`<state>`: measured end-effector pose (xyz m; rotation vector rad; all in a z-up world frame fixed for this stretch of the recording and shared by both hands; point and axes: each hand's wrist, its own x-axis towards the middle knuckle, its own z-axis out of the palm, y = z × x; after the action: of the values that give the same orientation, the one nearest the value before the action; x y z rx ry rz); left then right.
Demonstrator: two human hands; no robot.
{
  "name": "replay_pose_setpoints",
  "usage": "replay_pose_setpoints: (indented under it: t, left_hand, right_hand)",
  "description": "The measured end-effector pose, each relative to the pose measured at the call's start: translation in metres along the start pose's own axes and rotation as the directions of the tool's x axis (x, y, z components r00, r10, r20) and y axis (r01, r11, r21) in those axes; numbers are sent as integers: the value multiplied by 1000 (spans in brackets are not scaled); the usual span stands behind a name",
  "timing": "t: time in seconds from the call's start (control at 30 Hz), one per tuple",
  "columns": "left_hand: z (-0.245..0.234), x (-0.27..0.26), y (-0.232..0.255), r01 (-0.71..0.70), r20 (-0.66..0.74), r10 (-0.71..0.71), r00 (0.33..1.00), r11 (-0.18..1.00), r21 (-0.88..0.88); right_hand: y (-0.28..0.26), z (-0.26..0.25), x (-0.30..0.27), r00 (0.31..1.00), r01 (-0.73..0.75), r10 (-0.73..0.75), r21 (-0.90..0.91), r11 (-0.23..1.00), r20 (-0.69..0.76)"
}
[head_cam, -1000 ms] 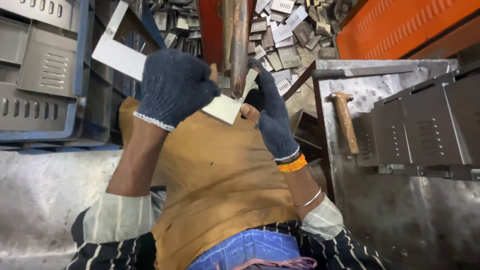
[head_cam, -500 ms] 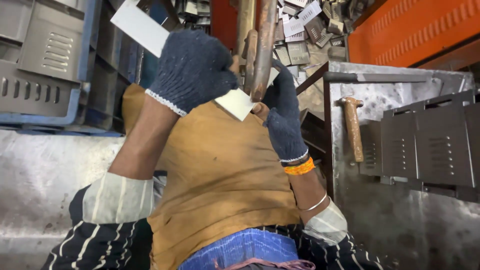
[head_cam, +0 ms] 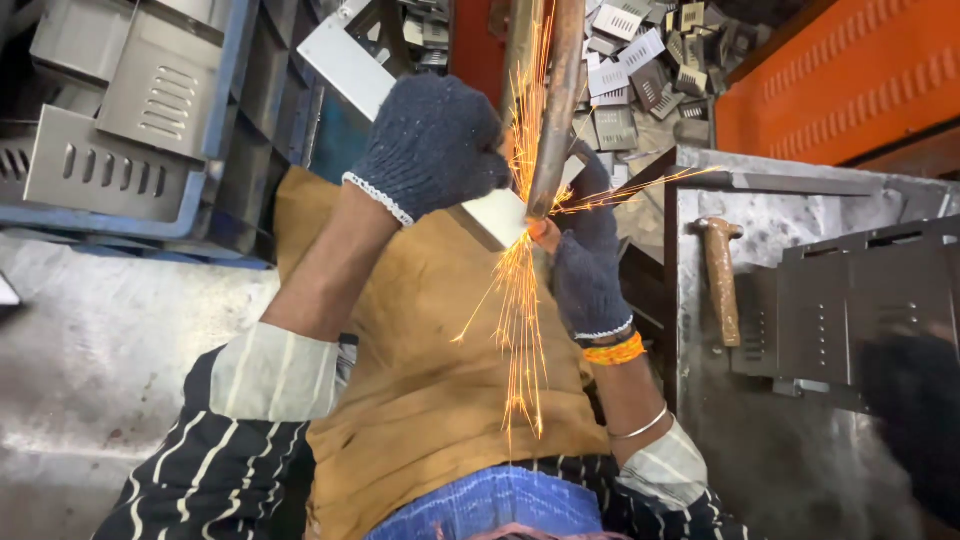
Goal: The worker is assembling and spot-welding metal casings for electronic components using a stationary welding machine.
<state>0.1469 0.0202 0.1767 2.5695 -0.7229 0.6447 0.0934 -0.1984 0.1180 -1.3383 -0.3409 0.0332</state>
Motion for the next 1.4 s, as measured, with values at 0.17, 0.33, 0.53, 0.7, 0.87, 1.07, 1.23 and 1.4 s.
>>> replay_pose_setpoints:
  t: [0.17,0.33,0.53,0.7,0.87,1.07,1.23,1.4]
  left_hand:
    - [5,11,-1,16,7,-16,1000,1000,-19]
    - [15,28,-6,46,14,-46,999,997,-61]
    - [17,31,-5,-13,-85,8,996,998,-58]
    - [20,34,-4,27,6,-27,1000,994,-106]
    - [17,25,-3,-34,-95,26,995,996,-88]
    - [-4,-34,25,29,-24,-31,999,997,-72]
    - [2,-84,49,206,-48,-208,977,977,-48]
    - [1,-93,65,260,-20,-262,965,963,-72]
  right_hand:
    - [22,-20,10,999,26,-34,198,980,36]
    - [64,-61,40,1000,-16,19,157,987,-17]
    - [49,-54,35,999,45,-43,67,997,-32]
    - [36,-50,22,999,48,-46,95,994,-18]
    - [3,-27,18,981,186,-179,-116,976,70]
    - [22,-8,-22,931,364,-334,-454,813,149]
    - [34,1,-51,950,311,-269,-405,860,157]
    - [14,5,-55,950,308,-251,-426,851,186]
